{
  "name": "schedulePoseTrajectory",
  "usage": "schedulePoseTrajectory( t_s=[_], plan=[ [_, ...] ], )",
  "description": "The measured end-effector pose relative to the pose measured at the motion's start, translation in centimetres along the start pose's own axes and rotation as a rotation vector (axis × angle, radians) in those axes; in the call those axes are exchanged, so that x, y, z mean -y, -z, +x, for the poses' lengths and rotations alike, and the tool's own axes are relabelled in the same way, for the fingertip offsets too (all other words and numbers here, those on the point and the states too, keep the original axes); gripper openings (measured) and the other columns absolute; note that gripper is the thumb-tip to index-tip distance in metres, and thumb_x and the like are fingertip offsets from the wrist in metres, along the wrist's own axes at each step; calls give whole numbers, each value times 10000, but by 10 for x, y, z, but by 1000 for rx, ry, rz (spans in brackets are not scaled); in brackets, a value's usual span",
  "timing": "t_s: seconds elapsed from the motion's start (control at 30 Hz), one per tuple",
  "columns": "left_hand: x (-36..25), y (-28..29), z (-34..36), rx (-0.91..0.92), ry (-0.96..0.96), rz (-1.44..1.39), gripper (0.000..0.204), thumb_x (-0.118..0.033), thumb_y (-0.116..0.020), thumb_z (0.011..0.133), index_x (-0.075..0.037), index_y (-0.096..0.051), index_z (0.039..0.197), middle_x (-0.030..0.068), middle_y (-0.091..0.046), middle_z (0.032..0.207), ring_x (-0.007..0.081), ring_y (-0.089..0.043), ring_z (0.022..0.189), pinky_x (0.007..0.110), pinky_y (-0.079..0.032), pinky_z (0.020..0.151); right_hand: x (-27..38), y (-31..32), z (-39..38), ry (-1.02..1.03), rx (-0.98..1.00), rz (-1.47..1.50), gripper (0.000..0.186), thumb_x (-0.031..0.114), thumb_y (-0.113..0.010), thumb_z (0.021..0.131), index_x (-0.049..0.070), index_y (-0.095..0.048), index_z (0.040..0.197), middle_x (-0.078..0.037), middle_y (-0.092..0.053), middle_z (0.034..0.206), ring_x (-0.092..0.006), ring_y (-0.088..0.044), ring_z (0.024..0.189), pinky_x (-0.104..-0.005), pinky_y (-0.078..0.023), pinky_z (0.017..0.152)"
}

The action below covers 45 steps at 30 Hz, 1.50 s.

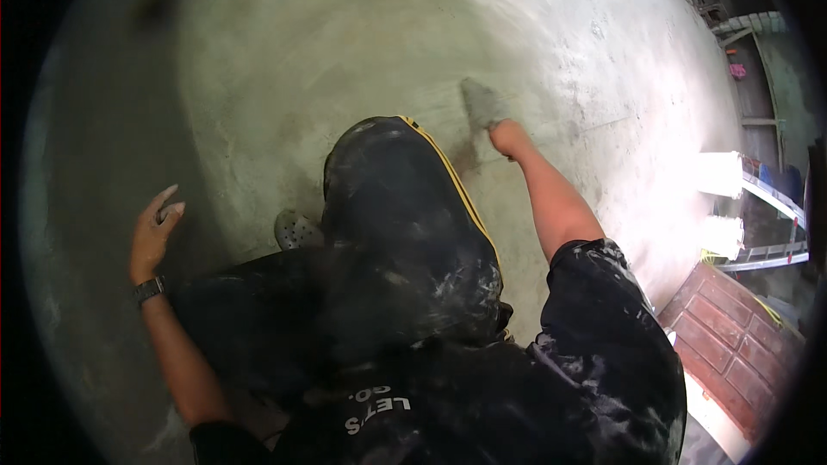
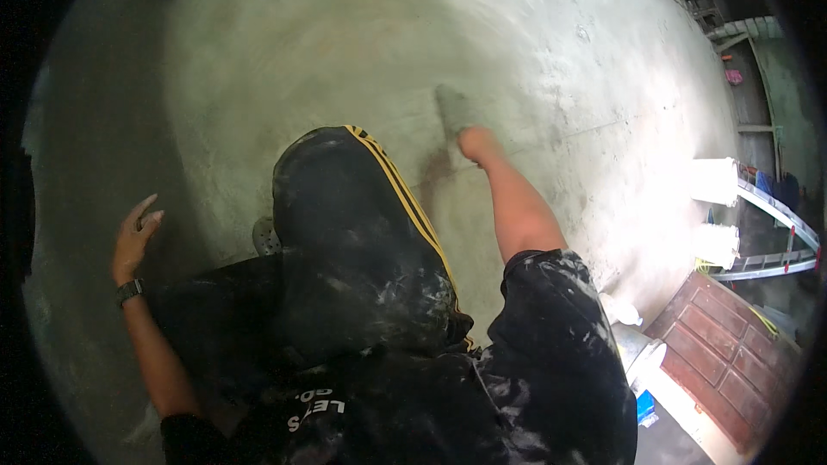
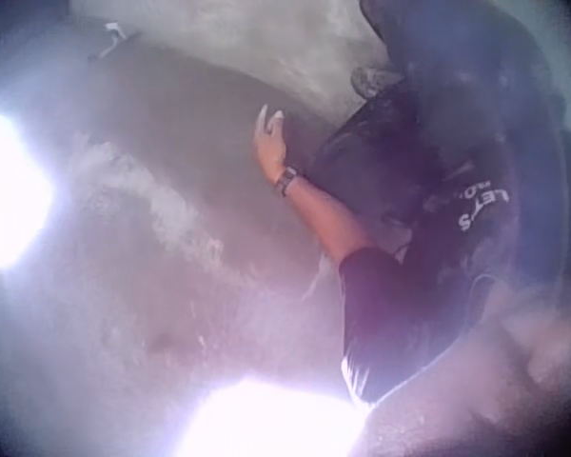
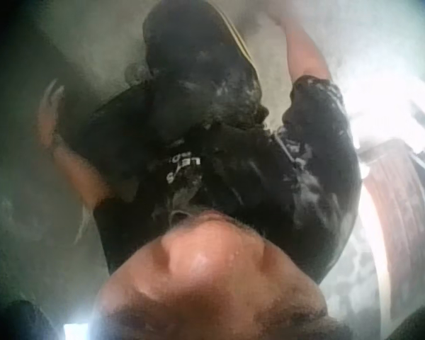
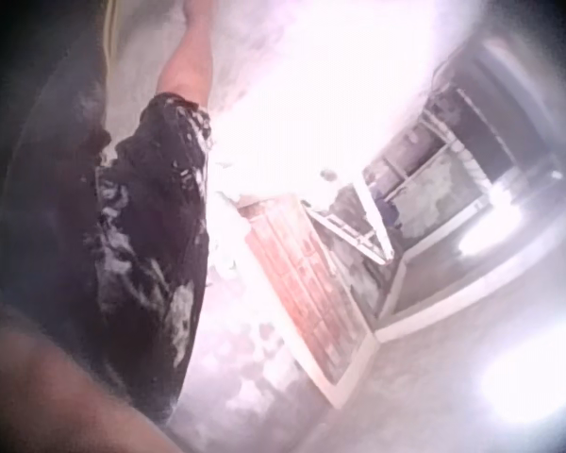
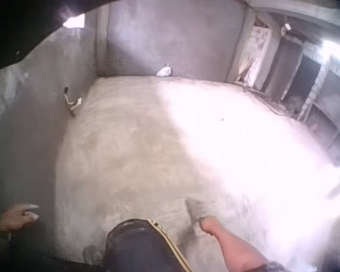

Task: The person smooths a patch of wet plaster on a floor using a hand trowel. The person makes multiple curved and straight strokes with the tool to level the surface, occasionally pausing to reach for more material or adjust their kneeling position.

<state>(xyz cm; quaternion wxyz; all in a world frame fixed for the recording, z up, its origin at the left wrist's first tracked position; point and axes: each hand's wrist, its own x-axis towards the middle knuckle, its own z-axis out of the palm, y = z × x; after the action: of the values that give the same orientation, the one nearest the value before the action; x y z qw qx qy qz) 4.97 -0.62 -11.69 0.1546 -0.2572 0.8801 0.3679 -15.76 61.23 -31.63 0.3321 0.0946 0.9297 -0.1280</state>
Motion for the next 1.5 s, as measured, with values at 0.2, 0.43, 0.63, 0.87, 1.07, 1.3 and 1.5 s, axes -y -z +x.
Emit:
schedulePoseTrajectory(
  t_s=[0.2,0.43,0.63,0.87,1.07,1.3,1.5],
  plan=[
    [-3,-3,-10,-57,-59,53,550,-322,-676,906,-55,-537,1366,176,-651,1199,242,-617,1129,352,-429,999,66,-60,-32,150,248,-63,340,255,-547,913,-38,-697,997,-223,-705,970,-324,-705,844,-435,-561,740],
    [-60,-21,0,15,-256,41,514,-318,-678,905,-97,-562,1354,176,-649,1207,255,-616,1138,375,-465,973,47,-31,-17,381,-251,400,527,460,-528,917,-33,-682,1024,-255,-684,1016,-407,-656,981,-475,-507,825],
    [-105,15,-32,-131,-509,221,537,-380,-677,891,-131,-569,1355,154,-650,1224,289,-617,1134,419,-474,993,177,169,-160,462,-309,894,324,418,-634,914,94,-642,927,16,-528,679,-78,-468,497,-237,-382,429],
    [-141,-2,-42,-255,-603,245,543,-423,-696,860,-112,-611,1297,134,-679,1140,264,-641,1058,385,-504,921,286,209,-267,915,-449,1257,312,370,-632,912,71,-549,949,7,-491,658,-93,-460,500,-245,-350,417],
    [-98,-10,-31,-53,-519,178,524,-401,-712,845,-128,-624,1283,138,-685,1132,261,-647,1036,388,-508,907,319,150,-204,828,-493,1146,273,258,-689,859,27,-564,933,-14,-525,668,-96,-424,472,-264,-370,450],
    [-71,11,3,-155,-442,240,539,-418,-685,850,-99,-619,1280,155,-687,1103,289,-646,1025,392,-505,893,353,162,-181,669,-301,1647,305,372,-503,984,159,-493,766,19,-435,587,-97,-369,407,-233,-279,352],
    [-84,-9,28,-153,-513,292,566,-458,-668,839,-82,-626,1260,154,-692,1073,301,-651,1005,394,-508,873,319,176,-155,710,-125,1655,141,154,-559,914,92,-467,827,7,-454,652,-104,-406,529,-264,-363,496]
  ],
)
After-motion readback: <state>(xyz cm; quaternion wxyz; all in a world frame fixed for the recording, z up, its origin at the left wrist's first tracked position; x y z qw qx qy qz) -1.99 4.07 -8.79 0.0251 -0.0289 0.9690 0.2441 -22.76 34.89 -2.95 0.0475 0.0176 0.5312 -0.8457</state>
